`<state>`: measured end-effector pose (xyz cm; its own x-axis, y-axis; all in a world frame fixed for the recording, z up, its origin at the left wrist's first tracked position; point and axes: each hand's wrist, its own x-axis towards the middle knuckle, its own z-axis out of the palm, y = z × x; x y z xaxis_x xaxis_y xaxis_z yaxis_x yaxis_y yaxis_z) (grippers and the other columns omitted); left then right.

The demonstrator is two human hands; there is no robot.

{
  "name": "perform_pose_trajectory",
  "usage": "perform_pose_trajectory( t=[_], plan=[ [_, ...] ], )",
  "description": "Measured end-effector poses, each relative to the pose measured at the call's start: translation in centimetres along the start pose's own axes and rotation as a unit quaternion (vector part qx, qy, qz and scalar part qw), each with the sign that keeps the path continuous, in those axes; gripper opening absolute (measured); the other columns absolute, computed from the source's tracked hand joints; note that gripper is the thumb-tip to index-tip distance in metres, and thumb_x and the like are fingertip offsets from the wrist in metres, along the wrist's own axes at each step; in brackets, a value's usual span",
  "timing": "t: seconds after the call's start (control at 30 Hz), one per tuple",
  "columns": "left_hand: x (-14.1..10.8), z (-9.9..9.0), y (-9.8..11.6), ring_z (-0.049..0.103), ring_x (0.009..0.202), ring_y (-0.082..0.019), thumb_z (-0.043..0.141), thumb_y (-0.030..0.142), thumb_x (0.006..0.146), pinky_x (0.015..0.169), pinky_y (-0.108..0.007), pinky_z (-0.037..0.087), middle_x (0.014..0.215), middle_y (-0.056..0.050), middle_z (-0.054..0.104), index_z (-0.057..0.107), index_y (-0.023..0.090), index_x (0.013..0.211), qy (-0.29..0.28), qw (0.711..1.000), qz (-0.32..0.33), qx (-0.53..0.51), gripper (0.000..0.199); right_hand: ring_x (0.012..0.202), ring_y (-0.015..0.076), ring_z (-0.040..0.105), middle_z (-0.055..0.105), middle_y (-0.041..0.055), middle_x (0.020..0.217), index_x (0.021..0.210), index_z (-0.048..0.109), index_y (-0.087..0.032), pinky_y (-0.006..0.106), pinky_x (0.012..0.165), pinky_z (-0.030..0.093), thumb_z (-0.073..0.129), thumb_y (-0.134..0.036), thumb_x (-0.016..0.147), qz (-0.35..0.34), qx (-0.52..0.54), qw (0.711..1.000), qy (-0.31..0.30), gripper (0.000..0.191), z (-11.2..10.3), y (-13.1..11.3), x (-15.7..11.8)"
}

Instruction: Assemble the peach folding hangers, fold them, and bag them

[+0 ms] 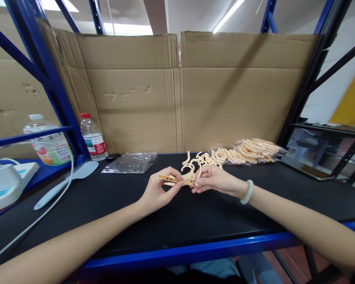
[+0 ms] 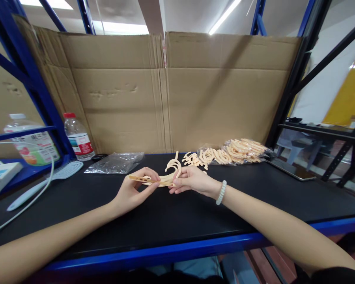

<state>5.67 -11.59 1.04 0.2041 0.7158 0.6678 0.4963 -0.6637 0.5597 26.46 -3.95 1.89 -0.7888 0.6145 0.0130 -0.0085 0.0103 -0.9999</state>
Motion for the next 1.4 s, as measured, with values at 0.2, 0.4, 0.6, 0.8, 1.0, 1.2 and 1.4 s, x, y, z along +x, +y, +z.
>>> perform_pose_trajectory(
  t=[0.2, 0.4, 0.6, 0.8, 1.0, 1.2, 1.4],
  plan=[
    [0.0, 0.2, -0.2, 0.060, 0.073, -0.015, 0.060, 0.023, 0.082, 0.065, -0.026, 0.052, 0.081, -0.004, 0.059, 0.060, 0.016, 0.081, 0.009, 0.999, -0.021, -0.023, 0.007, 0.073, 0.0188, 0.070, 0.070, 0.0072, 0.075, 0.076, 0.056, -0.012, 0.029, 0.068, 0.057, 0.075, -0.037, 0.068, -0.044, -0.052, 0.995, 0.074, 0.032, 0.4, 0.6, 0.4],
    [0.0, 0.4, -0.3, 0.061, 0.074, -0.015, 0.062, 0.027, 0.081, 0.068, -0.028, 0.055, 0.080, -0.003, 0.058, 0.060, 0.016, 0.080, 0.016, 0.996, -0.050, -0.068, 0.012, 0.064, 0.0166, 0.069, 0.067, 0.0032, 0.069, 0.072, 0.054, -0.014, 0.025, 0.060, 0.056, 0.075, -0.038, 0.066, -0.090, -0.066, 0.989, 0.097, 0.033, 0.7, 1.1, 0.5],
    [0.1, 0.5, 0.0, 0.062, 0.075, -0.016, 0.065, 0.030, 0.079, 0.070, -0.031, 0.056, 0.079, -0.003, 0.059, 0.058, 0.016, 0.078, 0.019, 0.989, -0.089, -0.117, 0.016, 0.063, 0.0166, 0.068, 0.067, 0.0042, 0.069, 0.071, 0.054, -0.014, 0.026, 0.058, 0.055, 0.074, -0.038, 0.067, -0.097, -0.082, 0.986, 0.108, 0.031, 1.1, 1.0, 0.3],
    [0.0, 0.7, -0.3, 0.062, 0.074, -0.016, 0.066, 0.028, 0.078, 0.070, -0.032, 0.056, 0.080, -0.001, 0.056, 0.059, 0.016, 0.078, 0.025, 0.986, -0.102, -0.131, 0.014, 0.058, 0.0152, 0.067, 0.065, 0.0017, 0.064, 0.070, 0.053, -0.015, 0.024, 0.054, 0.053, 0.073, -0.034, 0.067, -0.108, -0.096, 0.982, 0.123, 0.027, 1.3, 1.1, 0.3],
    [-0.1, 0.9, 0.1, 0.062, 0.073, -0.017, 0.067, 0.031, 0.076, 0.067, -0.032, 0.056, 0.081, -0.001, 0.055, 0.058, 0.016, 0.077, 0.036, 0.981, -0.123, -0.145, 0.018, 0.056, 0.0150, 0.066, 0.065, 0.0015, 0.062, 0.072, 0.054, -0.015, 0.025, 0.053, 0.053, 0.072, -0.035, 0.067, -0.118, -0.099, 0.978, 0.138, 0.027, 1.3, 1.1, 0.4],
    [0.3, 0.9, 0.2, 0.063, 0.070, -0.016, 0.068, 0.035, 0.074, 0.067, -0.033, 0.056, 0.075, 0.002, 0.054, 0.053, 0.018, 0.077, 0.056, 0.972, -0.151, -0.169, 0.023, 0.058, 0.0154, 0.067, 0.066, 0.0029, 0.066, 0.073, 0.056, -0.014, 0.024, 0.054, 0.053, 0.074, -0.040, 0.066, -0.116, -0.057, 0.983, 0.134, 0.032, 1.2, 1.2, 0.5],
    [0.5, 0.9, -0.2, 0.063, 0.069, -0.016, 0.071, 0.035, 0.071, 0.067, -0.032, 0.057, 0.072, 0.002, 0.059, 0.052, 0.016, 0.083, 0.069, 0.958, -0.200, -0.192, 0.029, 0.062, 0.0113, 0.059, 0.063, 0.0032, 0.073, 0.069, 0.060, -0.014, 0.021, 0.049, 0.047, 0.077, -0.040, 0.062, -0.123, -0.061, 0.979, 0.148, 0.032, 1.3, 1.2, 0.6]
  ],
)
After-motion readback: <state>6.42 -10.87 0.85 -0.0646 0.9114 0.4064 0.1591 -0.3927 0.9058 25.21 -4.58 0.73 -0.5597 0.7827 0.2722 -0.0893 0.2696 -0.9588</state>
